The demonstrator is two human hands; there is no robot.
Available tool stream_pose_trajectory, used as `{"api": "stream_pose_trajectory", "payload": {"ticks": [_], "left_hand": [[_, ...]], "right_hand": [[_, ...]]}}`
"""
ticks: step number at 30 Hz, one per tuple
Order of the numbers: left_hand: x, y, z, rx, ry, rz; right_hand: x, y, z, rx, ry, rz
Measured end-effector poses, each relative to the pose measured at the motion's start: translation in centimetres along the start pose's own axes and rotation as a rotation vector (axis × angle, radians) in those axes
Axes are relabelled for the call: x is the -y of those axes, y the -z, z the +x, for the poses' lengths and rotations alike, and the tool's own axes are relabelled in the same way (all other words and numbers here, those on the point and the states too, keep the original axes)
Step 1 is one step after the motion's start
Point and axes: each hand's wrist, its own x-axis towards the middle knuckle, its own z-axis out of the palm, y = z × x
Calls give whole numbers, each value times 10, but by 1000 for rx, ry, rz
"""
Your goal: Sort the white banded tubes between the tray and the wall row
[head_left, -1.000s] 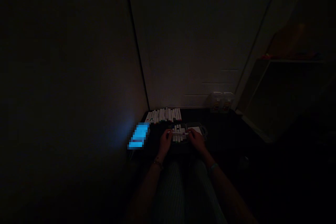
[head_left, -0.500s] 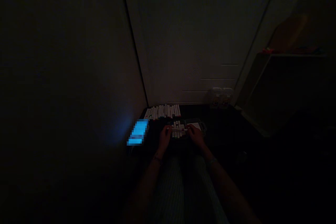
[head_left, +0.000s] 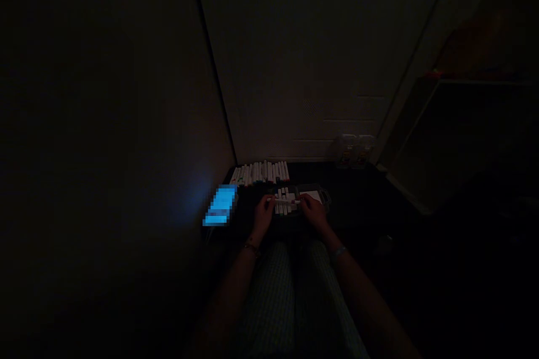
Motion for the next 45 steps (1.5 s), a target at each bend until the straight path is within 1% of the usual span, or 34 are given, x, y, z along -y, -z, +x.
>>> {"api": "stream_pose_trajectory", "payload": {"ticks": [8, 11, 16, 22, 34, 38, 45], "left_hand": [[-1, 0, -1, -8, 5, 0], [1, 0, 0, 7, -12, 4], [7, -1, 2, -12, -17, 10], [5, -1, 1, -4, -10, -1], [6, -1, 0, -3, -8, -5], [7, -1, 1, -4, -35, -9], [8, -1, 1, -15, -18, -13]], "right_hand": [[2, 3, -1, 22, -3, 16], [2, 2, -1, 21, -1, 23], [1, 1, 0, 14, 8, 8], [1, 0, 0, 22, -3, -3], [-5, -2, 0, 5, 47, 22], [-5, -2, 0, 4, 38, 17], [-5, -2, 1, 17, 24, 10]]}}
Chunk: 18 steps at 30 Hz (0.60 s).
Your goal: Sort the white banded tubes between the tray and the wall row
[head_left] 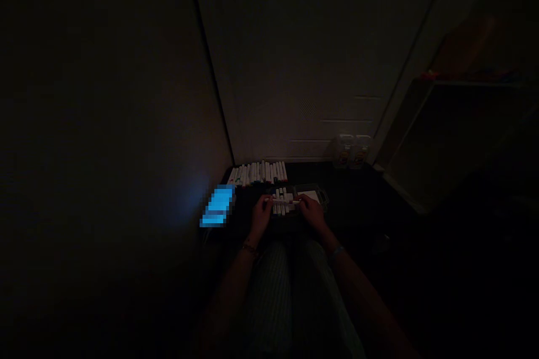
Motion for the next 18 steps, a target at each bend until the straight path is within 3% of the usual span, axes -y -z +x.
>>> {"api": "stream_pose_trajectory", "payload": {"ticks": [18], "left_hand": [[-8, 0, -2, 12, 5, 28]], "right_hand": [[-1, 2, 0, -7, -8, -10]]}}
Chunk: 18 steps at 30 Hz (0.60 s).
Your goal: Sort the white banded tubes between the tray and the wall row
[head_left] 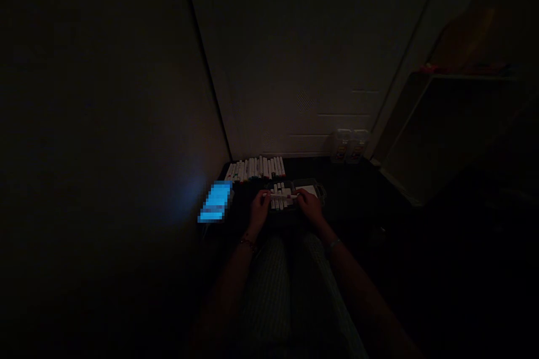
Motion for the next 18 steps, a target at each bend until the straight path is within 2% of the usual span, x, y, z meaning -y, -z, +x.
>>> {"api": "stream_pose_trajectory", "payload": {"ticks": [18], "left_hand": [[1, 1, 0, 13, -3, 9]], "right_hand": [[6, 4, -1, 8, -16, -11]]}}
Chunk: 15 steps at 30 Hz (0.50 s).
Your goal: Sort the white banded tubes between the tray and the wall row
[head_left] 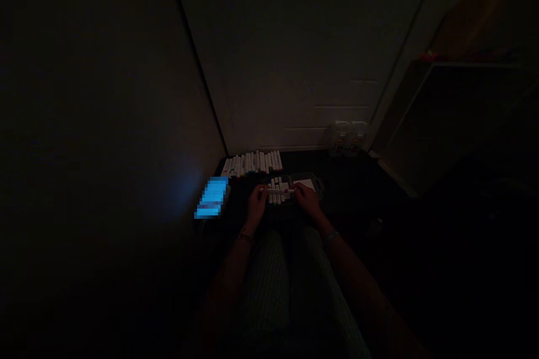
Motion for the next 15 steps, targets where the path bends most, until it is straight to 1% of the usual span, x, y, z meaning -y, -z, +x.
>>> {"api": "stream_pose_trajectory", "payload": {"ticks": [9, 15], "left_hand": [[2, 0, 1, 0, 16, 9], [1, 0, 1, -8, -1, 6]], "right_hand": [[2, 0, 0, 6, -24, -6], [-3, -2, 0, -1, 8, 0]]}}
